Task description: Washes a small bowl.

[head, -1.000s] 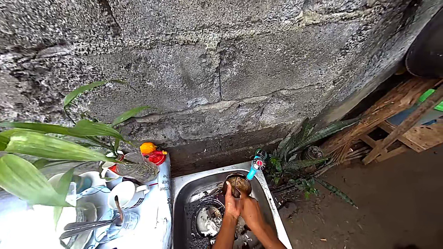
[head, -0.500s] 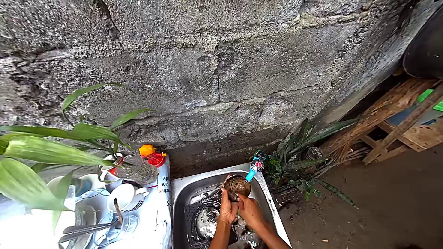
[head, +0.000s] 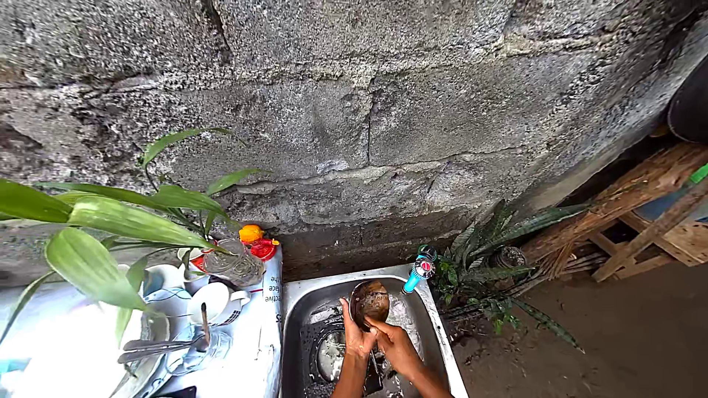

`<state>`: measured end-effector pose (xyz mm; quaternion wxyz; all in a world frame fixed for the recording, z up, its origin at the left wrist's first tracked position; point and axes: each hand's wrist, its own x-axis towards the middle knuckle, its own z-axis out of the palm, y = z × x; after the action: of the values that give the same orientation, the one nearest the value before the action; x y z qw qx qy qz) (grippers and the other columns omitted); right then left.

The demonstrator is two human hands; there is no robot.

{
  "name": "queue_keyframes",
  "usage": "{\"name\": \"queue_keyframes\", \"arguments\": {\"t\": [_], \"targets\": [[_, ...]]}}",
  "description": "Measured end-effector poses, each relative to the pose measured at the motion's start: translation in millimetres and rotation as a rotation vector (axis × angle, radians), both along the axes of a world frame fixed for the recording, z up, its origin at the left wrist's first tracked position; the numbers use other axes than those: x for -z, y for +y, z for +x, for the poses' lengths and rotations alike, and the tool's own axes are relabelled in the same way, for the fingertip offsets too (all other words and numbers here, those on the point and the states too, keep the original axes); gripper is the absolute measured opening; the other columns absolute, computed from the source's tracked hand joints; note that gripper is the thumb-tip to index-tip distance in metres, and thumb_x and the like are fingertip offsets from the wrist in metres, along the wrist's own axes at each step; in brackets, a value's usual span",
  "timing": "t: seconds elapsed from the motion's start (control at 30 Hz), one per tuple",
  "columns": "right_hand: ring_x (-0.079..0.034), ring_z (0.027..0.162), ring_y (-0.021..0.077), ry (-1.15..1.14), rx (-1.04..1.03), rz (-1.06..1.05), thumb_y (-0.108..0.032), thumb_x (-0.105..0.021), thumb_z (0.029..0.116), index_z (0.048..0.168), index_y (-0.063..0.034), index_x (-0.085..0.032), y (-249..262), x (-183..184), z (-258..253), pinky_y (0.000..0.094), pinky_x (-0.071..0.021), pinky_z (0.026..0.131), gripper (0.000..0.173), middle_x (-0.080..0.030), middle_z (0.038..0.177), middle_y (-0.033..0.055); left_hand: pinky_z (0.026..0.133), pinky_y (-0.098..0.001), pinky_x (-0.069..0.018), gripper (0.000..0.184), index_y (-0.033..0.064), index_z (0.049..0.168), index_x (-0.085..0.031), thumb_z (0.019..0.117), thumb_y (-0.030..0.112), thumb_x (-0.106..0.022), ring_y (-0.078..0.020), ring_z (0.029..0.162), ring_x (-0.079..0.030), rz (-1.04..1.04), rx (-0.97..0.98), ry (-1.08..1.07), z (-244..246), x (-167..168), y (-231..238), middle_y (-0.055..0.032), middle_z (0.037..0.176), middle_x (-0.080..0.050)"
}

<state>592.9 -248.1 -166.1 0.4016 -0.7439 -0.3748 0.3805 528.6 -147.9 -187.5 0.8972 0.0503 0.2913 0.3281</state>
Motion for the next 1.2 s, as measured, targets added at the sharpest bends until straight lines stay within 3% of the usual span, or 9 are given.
{"name": "queue_keyframes", "arguments": {"t": [0.13, 0.3, 0.47, 0.6, 0.73, 0.87, 1.07, 1.17, 1.2], "targets": [[-0.075, 0.087, 0.0402, -0.498, 0.059, 0.059, -0.019, -0.051, 0.1062, 0.14, -0.011, -0.065, -7.2, 13.4, 13.0, 0.0599, -0.0593, 0.079, 0.037, -0.076, 0.102, 0.0211, 0.084, -0.0484, -0.0603, 0.067, 0.009, 0.128, -0.057, 0.1043, 0.064, -0.026, -0.0289, 0.1, -0.071, 0.014, 0.055, -0.012, 0.5, -2.2, -1.1, -0.0159, 0.112, -0.071], [-0.068, 0.083, 0.0193, -0.046, 0.045, 0.023, -0.018, -0.052, 0.1062, 0.139, -0.0082, -0.064, -13.8, 4.3, 7.7, 0.0392, -0.055, 0.084, 0.036, -0.074, 0.107, 0.0138, 0.083, -0.0499, -0.0608, 0.063, 0.0078, 0.128, -0.057, 0.1063, 0.058, -0.027, -0.0302, 0.099, -0.072, 0.039, 0.052, 0.056, 10.3, -6.2, 3.3, -0.0169, 0.11, -0.071], [-0.075, 0.082, 0.0423, -0.64, 0.056, 0.009, -0.019, -0.052, 0.1056, 0.135, -0.0083, -0.068, -22.0, 23.4, 44.0, 0.061, -0.0592, 0.074, 0.035, -0.076, 0.095, 0.0217, 0.081, -0.0449, -0.0596, 0.054, 0.0093, 0.127, -0.058, 0.1081, 0.053, -0.032, -0.0267, 0.095, -0.07, 0.023, 0.185, 0.115, 21.9, 1.1, -2.5, -0.0143, 0.107, -0.07], [-0.072, 0.099, 0.0307, -0.209, 0.0, -0.08, -0.02, -0.051, 0.1068, 0.14, -0.0107, -0.064, -24.2, 15.1, 35.1, 0.0507, -0.053, 0.097, 0.037, -0.075, 0.115, 0.0174, 0.08, -0.0473, -0.0603, 0.057, 0.0088, 0.128, -0.058, 0.107, 0.055, -0.033, -0.0291, 0.094, -0.071, -0.007, 0.181, 0.113, 23.4, 7.9, 1.5, -0.0162, 0.107, -0.071], [-0.074, 0.083, 0.0454, -0.647, 0.05, -0.056, -0.021, -0.052, 0.106, 0.134, -0.0094, -0.069, -29.0, 31.6, 49.8, 0.0644, -0.0578, 0.073, 0.035, -0.076, 0.097, 0.0229, 0.084, -0.0471, -0.0592, 0.055, 0.0091, 0.13, -0.057, 0.1074, 0.054, -0.035, -0.0282, 0.098, -0.07, 0.02, 0.231, 0.188, 15.1, 8.2, 8.4, -0.015, 0.111, -0.07], [-0.074, 0.1, 0.032, -0.258, 0.035, 0.005, -0.018, -0.052, 0.1063, 0.138, -0.0077, -0.065, -17.0, 23.9, 24.1, 0.0527, -0.0556, 0.096, 0.036, -0.075, 0.116, 0.0181, 0.082, -0.0475, -0.0586, 0.049, 0.0116, 0.127, -0.057, 0.1069, 0.049, -0.033, -0.0277, 0.098, -0.07, -0.021, 0.238, 0.083, 3.1, 3.7, 11.6, -0.0136, 0.11, -0.07], [-0.056, 0.066, 0.0044, 0.089, 0.056, 0.104, -0.013, -0.054, 0.1047, 0.134, -0.0042, -0.066, -10.2, 27.1, 19.0, 0.0248, -0.0506, 0.067, 0.033, -0.073, 0.103, 0.009, 0.082, -0.0499, -0.06, 0.082, 0.0115, 0.13, -0.057, 0.0966, 0.078, -0.022, -0.0307, 0.101, -0.071, -0.11, 0.132, -0.032, -8.5, 5.6, 4.5, -0.0171, 0.113, -0.07], [-0.074, 0.099, 0.0189, -0.178, -0.021, 0.106, -0.017, -0.056, 0.1043, 0.137, -0.0098, -0.066, -14.9, 25.2, 19.8, 0.0414, -0.0576, 0.094, 0.035, -0.075, 0.12, 0.0114, 0.08, -0.0522, -0.0602, 0.078, 0.0123, 0.129, -0.058, 0.0968, 0.076, -0.027, -0.0322, 0.1, -0.071, -0.145, 0.132, -0.03, -7.9, -0.9, 5.1, -0.0173, 0.113, -0.07], [-0.076, 0.094, 0.0297, -0.347, -0.024, 0.156, -0.016, -0.057, 0.1026, 0.134, -0.0091, -0.069, -16.3, 27.4, 26.4, 0.0527, -0.0592, 0.088, 0.034, -0.077, 0.111, 0.0161, 0.078, -0.0519, -0.06, 0.074, 0.012, 0.128, -0.058, 0.0979, 0.074, -0.03, -0.0326, 0.098, -0.071, -0.148, 0.144, -0.02, -7.7, 0.4, 5.3, -0.0173, 0.112, -0.07]]}}
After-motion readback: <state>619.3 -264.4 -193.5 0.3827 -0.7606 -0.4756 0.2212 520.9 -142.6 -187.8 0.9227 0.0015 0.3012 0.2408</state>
